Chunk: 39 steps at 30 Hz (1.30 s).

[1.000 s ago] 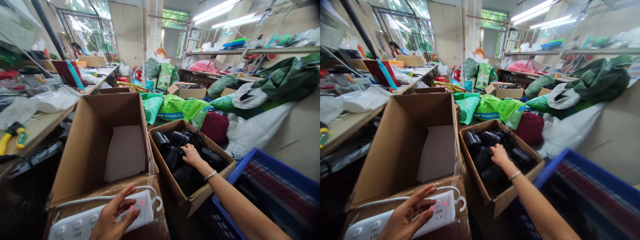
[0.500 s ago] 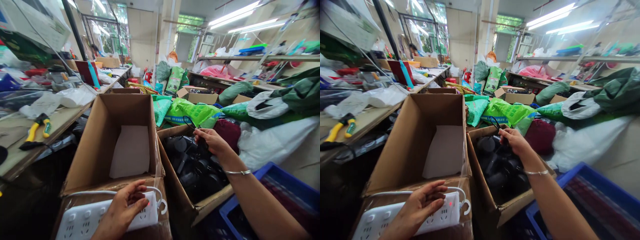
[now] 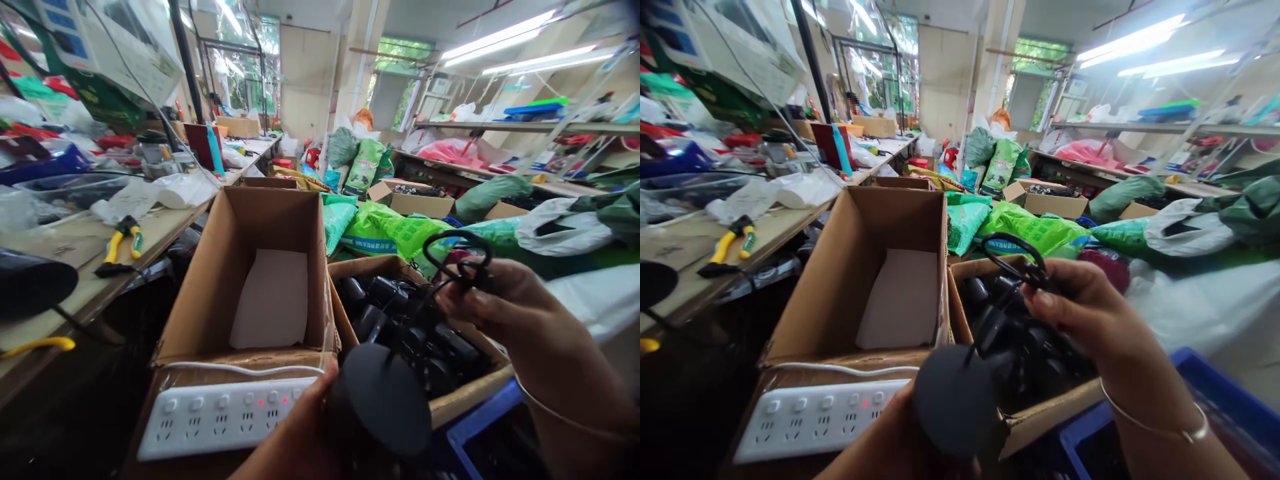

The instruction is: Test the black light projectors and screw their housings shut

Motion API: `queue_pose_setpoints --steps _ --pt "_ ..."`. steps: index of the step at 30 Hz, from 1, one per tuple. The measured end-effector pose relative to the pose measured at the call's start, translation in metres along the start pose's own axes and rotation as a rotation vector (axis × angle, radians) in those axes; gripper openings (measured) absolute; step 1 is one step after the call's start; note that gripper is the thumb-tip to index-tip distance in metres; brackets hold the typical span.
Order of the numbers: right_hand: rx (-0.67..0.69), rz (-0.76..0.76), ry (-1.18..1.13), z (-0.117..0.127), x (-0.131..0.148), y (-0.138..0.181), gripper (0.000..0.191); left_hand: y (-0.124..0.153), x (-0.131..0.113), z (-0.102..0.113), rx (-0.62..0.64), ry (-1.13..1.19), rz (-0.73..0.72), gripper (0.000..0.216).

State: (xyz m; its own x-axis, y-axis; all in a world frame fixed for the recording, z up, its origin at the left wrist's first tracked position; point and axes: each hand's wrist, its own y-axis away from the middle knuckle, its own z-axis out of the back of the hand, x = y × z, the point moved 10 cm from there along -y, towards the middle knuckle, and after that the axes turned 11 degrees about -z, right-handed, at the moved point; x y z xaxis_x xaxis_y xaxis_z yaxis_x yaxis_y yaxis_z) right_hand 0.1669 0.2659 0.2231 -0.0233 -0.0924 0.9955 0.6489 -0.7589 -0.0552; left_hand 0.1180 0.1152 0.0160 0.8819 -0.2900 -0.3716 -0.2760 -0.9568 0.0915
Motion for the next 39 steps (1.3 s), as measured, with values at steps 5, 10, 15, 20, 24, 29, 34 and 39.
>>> queue_pose_setpoints --steps 5,10,15,20,24,29,34,39 --pt "0.052 -0.110 0.247 0.006 -0.064 0.010 0.048 0.029 -0.054 0.011 -0.253 -0.186 -0.309 0.048" --pt "0.359 -0.226 0.061 -0.067 -0.134 0.030 0.110 0.058 -0.118 0.031 -0.498 -0.680 -0.591 0.054" --pt "0.247 -0.080 0.087 -0.112 -0.137 0.034 0.078 0.081 -0.137 0.022 -0.632 -1.163 -0.664 0.057" --pt "-0.129 0.114 0.483 -0.113 -0.131 0.033 0.071 0.093 -0.134 0.004 -0.744 -1.361 -0.683 0.025" --pt "-0.090 0.097 0.563 -0.112 -0.133 0.025 0.074 0.091 -0.135 0.000 -0.705 -1.370 -0.668 0.017" --pt "0.251 -0.113 0.577 -0.077 -0.165 0.020 0.059 0.102 -0.146 0.027 -0.664 -0.894 -0.637 0.032" --pt "0.246 -0.170 0.775 -0.029 -0.209 0.027 0.021 0.116 -0.163 0.028 -0.655 -0.768 -0.665 0.041" --pt "0.057 -0.086 0.766 -0.039 -0.191 0.035 0.028 0.118 -0.170 0.017 -0.575 -0.704 -0.727 0.042"
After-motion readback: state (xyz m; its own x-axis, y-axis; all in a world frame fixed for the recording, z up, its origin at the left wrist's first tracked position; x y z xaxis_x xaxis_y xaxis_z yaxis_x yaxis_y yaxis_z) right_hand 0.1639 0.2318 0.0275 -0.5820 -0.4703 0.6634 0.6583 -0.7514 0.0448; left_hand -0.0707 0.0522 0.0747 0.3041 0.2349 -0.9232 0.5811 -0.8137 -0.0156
